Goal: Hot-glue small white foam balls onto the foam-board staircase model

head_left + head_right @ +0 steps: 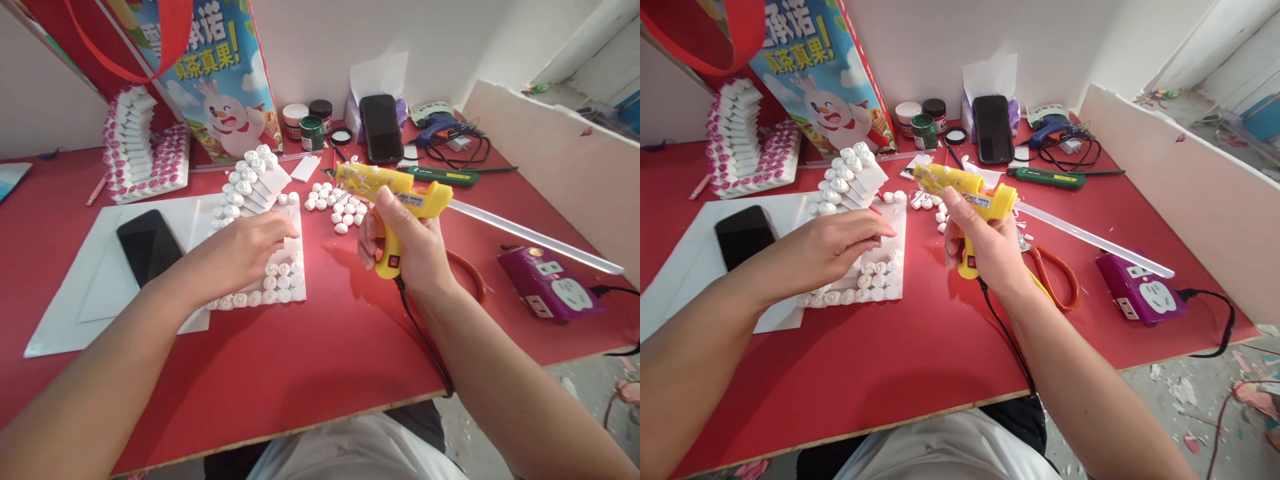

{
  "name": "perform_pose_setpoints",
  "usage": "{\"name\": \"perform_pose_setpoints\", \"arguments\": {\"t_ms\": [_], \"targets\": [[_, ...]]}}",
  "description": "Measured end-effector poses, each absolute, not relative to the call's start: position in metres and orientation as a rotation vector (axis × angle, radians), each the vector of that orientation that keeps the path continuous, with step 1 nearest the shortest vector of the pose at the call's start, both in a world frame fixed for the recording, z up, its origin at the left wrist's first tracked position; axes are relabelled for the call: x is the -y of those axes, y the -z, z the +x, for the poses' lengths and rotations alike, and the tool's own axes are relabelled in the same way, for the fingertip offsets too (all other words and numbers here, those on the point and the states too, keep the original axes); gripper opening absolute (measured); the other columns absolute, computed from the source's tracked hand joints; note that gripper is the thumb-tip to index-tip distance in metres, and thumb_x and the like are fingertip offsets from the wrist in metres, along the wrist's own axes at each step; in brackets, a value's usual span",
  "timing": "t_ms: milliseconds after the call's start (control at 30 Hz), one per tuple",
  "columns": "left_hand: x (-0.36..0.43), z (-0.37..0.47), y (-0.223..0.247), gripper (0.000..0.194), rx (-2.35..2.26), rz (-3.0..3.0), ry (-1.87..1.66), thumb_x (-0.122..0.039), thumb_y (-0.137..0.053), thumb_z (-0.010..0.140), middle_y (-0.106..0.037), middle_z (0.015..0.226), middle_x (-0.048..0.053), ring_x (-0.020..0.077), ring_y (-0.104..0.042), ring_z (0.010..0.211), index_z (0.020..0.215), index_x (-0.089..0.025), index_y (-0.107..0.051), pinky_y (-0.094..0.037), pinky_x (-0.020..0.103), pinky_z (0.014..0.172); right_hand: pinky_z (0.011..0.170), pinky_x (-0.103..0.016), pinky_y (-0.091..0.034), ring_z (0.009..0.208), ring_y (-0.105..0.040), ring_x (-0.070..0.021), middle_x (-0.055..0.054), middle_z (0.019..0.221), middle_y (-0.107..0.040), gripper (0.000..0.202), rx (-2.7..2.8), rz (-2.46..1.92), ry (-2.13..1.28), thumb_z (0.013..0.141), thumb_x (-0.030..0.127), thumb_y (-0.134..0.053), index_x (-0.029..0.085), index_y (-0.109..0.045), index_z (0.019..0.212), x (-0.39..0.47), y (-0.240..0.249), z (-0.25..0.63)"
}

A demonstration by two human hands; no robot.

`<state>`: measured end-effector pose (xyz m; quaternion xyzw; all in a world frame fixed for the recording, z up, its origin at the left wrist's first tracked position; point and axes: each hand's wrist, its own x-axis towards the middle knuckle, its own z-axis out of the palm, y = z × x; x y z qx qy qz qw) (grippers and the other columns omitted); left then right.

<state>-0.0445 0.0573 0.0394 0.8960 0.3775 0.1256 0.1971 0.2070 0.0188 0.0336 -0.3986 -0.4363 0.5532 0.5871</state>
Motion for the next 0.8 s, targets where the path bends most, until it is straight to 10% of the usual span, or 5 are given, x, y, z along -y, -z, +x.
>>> {"name": "perform_pose_setpoints", "arguments": {"t_ms": [800], "targets": [[-0.062,-0.034,-0.027,0.028,-1.032,2.551,-0.201,-0.029,-0.049,0.102,-0.075,0.107,0.009,0.0235,-0.07,0.095,0.096,-0.021,-0.075,-0.054,0.035,0.086,0.038,-0.028,-0.039,0.038,-0.051,-0.0117,0.002,0.05,-0.053,0.044,0.972,-0.918,-1.257,0.091,0.045,-0.08,0.021,-0.059,0.06,-0.018,-0.039,0.205]]}}
